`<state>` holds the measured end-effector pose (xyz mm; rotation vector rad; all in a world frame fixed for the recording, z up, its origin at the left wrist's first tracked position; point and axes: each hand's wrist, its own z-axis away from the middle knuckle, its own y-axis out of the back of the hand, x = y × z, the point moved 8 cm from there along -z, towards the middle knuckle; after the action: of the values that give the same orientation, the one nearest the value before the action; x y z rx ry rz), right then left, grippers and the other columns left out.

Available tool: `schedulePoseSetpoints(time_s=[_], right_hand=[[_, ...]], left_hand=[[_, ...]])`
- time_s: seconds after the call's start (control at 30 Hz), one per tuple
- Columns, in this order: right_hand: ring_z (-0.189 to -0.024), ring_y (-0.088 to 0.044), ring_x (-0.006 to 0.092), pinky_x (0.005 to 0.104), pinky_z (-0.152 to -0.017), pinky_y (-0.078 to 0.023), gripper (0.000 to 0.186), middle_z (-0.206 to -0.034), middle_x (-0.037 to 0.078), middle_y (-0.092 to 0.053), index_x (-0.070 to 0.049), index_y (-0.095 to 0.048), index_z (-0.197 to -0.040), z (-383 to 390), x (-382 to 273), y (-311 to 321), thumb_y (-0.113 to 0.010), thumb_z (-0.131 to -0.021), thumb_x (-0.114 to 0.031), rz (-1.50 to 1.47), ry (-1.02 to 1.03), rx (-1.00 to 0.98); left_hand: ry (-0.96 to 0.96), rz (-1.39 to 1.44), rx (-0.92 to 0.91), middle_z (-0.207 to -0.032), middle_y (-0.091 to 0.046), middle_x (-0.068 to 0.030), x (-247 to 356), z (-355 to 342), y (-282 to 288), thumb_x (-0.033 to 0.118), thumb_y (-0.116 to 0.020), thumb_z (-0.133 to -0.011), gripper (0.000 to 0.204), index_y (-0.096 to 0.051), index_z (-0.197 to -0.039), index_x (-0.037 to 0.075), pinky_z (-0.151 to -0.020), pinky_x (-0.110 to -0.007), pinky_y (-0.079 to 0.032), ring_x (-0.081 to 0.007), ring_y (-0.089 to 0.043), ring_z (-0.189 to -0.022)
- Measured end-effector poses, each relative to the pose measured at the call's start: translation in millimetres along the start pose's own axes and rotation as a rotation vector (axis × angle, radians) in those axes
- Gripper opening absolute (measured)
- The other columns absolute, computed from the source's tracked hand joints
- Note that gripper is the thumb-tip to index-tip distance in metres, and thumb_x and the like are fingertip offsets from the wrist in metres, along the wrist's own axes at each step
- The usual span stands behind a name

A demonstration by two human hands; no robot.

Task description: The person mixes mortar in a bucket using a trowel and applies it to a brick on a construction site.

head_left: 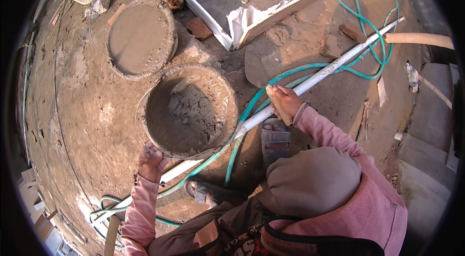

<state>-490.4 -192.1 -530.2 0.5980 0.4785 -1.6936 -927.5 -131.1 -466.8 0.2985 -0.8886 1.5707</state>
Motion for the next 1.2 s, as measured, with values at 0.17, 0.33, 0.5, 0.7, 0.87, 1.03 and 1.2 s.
schedulePoseSetpoints(time_s=[0.17,0.33,0.5,0.7,0.87,1.03,1.2], right_hand=[[-0.052,-0.058,0.0194,0.0336,-0.048,-0.049,0.041,-0.075,0.012,-0.057,-0.001,-0.048,-0.119,14,-1,-41,-0.037,-0.097,-0.034,0.379,0.065,-0.029],[-0.102,-0.059,0.0328,0.0383,-0.090,-0.046,0.055,-0.115,0.023,-0.058,0.002,-0.045,-0.128,1,-47,-9,-0.032,-0.096,-0.042,1.135,0.583,-0.131],[-0.109,-0.054,0.0349,0.0395,-0.094,-0.042,0.044,-0.122,0.016,-0.056,-0.008,-0.049,-0.127,-40,-87,119,-0.037,-0.096,-0.036,1.343,0.537,-0.018],[-0.092,-0.060,0.0402,0.0447,-0.083,-0.049,0.039,-0.116,0.019,-0.058,-0.017,-0.047,-0.130,-24,-117,194,-0.036,-0.095,-0.030,1.530,0.375,0.330],[-0.087,-0.062,0.0389,0.0469,-0.076,-0.050,0.038,-0.107,0.019,-0.061,-0.021,-0.047,-0.131,-20,-102,155,-0.038,-0.094,-0.029,1.687,0.502,0.256],[-0.089,-0.062,0.0377,0.0445,-0.079,-0.050,0.039,-0.107,0.020,-0.062,-0.016,-0.048,-0.129,-40,-127,238,-0.038,-0.094,-0.028,1.636,0.358,0.394],[-0.092,-0.061,0.0364,0.0415,-0.084,-0.048,0.039,-0.106,0.015,-0.064,-0.017,-0.049,-0.129,-24,-118,186,-0.037,-0.094,-0.031,1.573,0.452,0.239]], left_hand=[[0.009,0.037,-0.012,-0.109,-0.059,-0.0097,3,0,-9,-0.004,-0.050,-0.086,0.041,-0.042,-0.125,0.003,-0.075,-0.027,-0.059,-0.0183,-0.063,-0.093],[-0.001,0.021,0.019,-0.108,-0.059,-0.0068,1,3,-2,-0.004,-0.048,-0.086,0.039,-0.043,-0.124,0.005,-0.075,-0.027,-0.059,-0.0178,-0.064,-0.089],[-0.037,0.049,-0.021,-0.107,-0.059,-0.0061,-1,1,0,-0.003,-0.050,-0.086,0.038,-0.044,-0.123,0.006,-0.074,-0.027,-0.059,-0.0187,-0.064,-0.089],[-0.001,0.081,0.008,-0.104,-0.059,-0.0084,0,1,-2,-0.006,-0.051,-0.086,0.038,-0.045,-0.121,0.006,-0.076,-0.033,-0.060,-0.0230,-0.064,-0.092],[-0.010,0.043,-0.002,-0.108,-0.059,-0.0098,3,5,-2,-0.005,-0.052,-0.086,0.042,-0.042,-0.126,0.003,-0.076,-0.031,-0.059,-0.0218,-0.064,-0.092],[-0.017,0.060,-0.018,-0.109,-0.060,-0.0107,3,3,-5,-0.005,-0.051,-0.085,0.039,-0.043,-0.123,0.003,-0.074,-0.029,-0.060,-0.0217,-0.064,-0.093],[-0.013,0.064,-0.019,-0.109,-0.059,-0.0114,4,3,-9,-0.005,-0.051,-0.086,0.038,-0.043,-0.122,0.003,-0.073,-0.029,-0.060,-0.0220,-0.065,-0.091]])
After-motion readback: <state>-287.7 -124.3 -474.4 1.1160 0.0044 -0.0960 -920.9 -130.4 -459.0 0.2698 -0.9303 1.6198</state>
